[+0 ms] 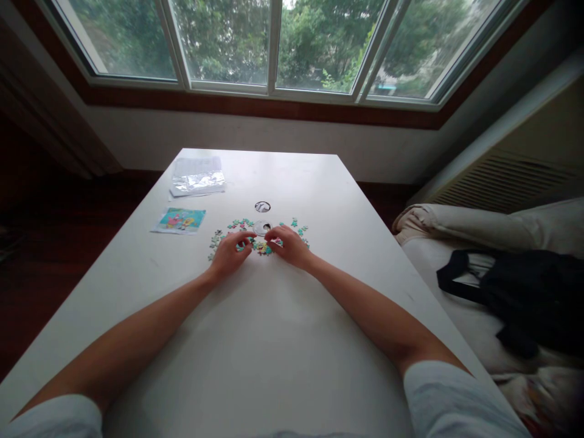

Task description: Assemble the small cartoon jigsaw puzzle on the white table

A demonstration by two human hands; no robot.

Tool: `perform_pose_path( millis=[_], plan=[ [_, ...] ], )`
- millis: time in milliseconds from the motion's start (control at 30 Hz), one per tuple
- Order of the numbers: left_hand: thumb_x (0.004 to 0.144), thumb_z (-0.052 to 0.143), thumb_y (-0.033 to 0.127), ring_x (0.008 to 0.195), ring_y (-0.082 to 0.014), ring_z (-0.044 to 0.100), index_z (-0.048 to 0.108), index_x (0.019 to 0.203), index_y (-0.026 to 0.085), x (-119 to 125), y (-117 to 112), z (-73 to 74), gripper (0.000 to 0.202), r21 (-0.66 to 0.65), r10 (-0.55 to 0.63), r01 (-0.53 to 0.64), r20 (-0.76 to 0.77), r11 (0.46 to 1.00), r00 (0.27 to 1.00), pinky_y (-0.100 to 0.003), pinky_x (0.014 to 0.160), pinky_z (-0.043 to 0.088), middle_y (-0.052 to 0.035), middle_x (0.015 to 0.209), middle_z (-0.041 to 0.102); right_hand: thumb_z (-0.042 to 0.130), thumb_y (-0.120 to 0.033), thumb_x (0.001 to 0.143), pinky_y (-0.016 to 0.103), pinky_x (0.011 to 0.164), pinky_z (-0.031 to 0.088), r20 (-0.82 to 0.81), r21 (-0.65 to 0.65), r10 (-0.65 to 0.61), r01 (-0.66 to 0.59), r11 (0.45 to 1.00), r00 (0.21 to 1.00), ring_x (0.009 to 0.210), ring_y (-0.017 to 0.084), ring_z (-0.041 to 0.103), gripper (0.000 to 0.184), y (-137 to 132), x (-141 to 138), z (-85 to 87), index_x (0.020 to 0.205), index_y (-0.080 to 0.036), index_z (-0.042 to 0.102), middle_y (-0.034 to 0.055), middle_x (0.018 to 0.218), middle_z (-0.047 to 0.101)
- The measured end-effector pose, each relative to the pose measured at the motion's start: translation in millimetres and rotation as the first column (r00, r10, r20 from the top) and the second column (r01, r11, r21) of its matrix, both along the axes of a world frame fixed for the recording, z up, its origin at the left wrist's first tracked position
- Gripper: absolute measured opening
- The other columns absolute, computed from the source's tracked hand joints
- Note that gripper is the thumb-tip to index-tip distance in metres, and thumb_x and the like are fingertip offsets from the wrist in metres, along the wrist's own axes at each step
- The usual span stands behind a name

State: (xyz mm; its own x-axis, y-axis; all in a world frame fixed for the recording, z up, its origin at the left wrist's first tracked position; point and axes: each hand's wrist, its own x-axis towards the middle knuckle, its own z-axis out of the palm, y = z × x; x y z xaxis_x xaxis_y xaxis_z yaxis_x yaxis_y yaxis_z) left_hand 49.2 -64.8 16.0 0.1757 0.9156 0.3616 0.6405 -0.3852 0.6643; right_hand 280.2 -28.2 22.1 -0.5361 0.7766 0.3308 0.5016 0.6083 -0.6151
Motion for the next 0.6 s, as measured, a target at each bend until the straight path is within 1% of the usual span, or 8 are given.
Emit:
perform_pose_path(
  millis=[100, 167, 233, 333, 433, 600],
  plan=[
    [0.086, 0.061, 0.023, 0.083, -0.0198, 0.065, 0.074, 0.113, 0.026, -4.1, 3.4, -1.3, 0.030, 0.020, 0.078, -0.077, -0.043, 0.997, 0.996, -0.035, 0.083, 0.053, -0.0004, 0.085, 0.074, 0.065, -0.027, 0.094, 0.039, 0.098, 0.044, 0.159, 0.102, 0.022, -0.039, 0.994, 0.987, 0.109, 0.024, 0.055, 0.016, 2.0, 2.7, -4.5, 0.109, -0.024, 0.071, 0.0085, 0.112, 0.070],
    [0.086, 0.062, 0.023, 0.085, -0.0211, 0.065, 0.074, 0.112, 0.027, -5.0, 4.0, -1.3, 0.029, 0.025, 0.104, -0.103, -0.068, 0.994, 0.992, -0.036, 0.084, 0.052, -0.0004, 0.084, 0.074, 0.067, -0.033, 0.094, 0.041, 0.101, 0.042, 0.228, 0.138, 0.018, -0.050, 0.989, 0.973, 0.112, 0.026, 0.052, 0.024, 2.5, 3.2, -7.4, 0.117, -0.025, 0.070, 0.0091, 0.118, 0.068],
    [0.086, 0.063, 0.024, 0.086, -0.0221, 0.065, 0.074, 0.111, 0.027, -4.7, 3.5, -1.0, 0.028, 0.025, 0.117, -0.115, -0.092, 0.993, 0.989, -0.038, 0.086, 0.051, -0.0005, 0.085, 0.075, 0.069, -0.036, 0.094, 0.042, 0.101, 0.041, 0.269, 0.153, 0.015, -0.058, 0.987, 0.963, 0.113, 0.027, 0.051, 0.028, 2.8, 3.2, -9.3, 0.119, -0.025, 0.070, 0.0093, 0.119, 0.067],
    [0.086, 0.065, 0.025, 0.090, -0.0239, 0.065, 0.074, 0.111, 0.028, -3.9, 2.1, -1.7, 0.027, 0.008, 0.110, -0.110, -0.132, 0.994, 0.985, -0.042, 0.089, 0.049, -0.0010, 0.089, 0.076, 0.069, -0.039, 0.093, 0.041, 0.101, 0.040, 0.306, 0.150, 0.006, -0.055, 0.987, 0.952, 0.114, 0.027, 0.050, 0.026, 2.9, 3.5, -9.2, 0.116, -0.025, 0.071, 0.0094, 0.118, 0.066],
    [0.087, 0.065, 0.027, 0.095, -0.0257, 0.063, 0.075, 0.109, 0.030, -3.9, 1.0, -4.3, 0.025, -0.005, 0.072, -0.074, -0.168, 0.997, 0.983, -0.045, 0.093, 0.047, -0.0004, 0.091, 0.077, 0.069, -0.039, 0.093, 0.041, 0.100, 0.039, 0.326, 0.151, -0.016, -0.035, 0.988, 0.945, 0.113, 0.027, 0.050, 0.023, 2.1, 4.7, -6.1, 0.110, -0.024, 0.072, 0.0092, 0.116, 0.066],
    [0.087, 0.065, 0.029, 0.095, -0.0256, 0.062, 0.075, 0.108, 0.031, -4.5, 0.0, -6.8, 0.023, 0.022, 0.023, -0.019, -0.191, 1.000, 0.981, -0.045, 0.094, 0.046, -0.0002, 0.091, 0.078, 0.068, -0.040, 0.094, 0.040, 0.100, 0.038, 0.332, 0.162, -0.043, -0.012, 0.987, 0.942, 0.112, 0.026, 0.050, 0.020, 0.0, 6.3, -2.0, 0.105, -0.023, 0.071, 0.0097, 0.116, 0.065]
  ],
)
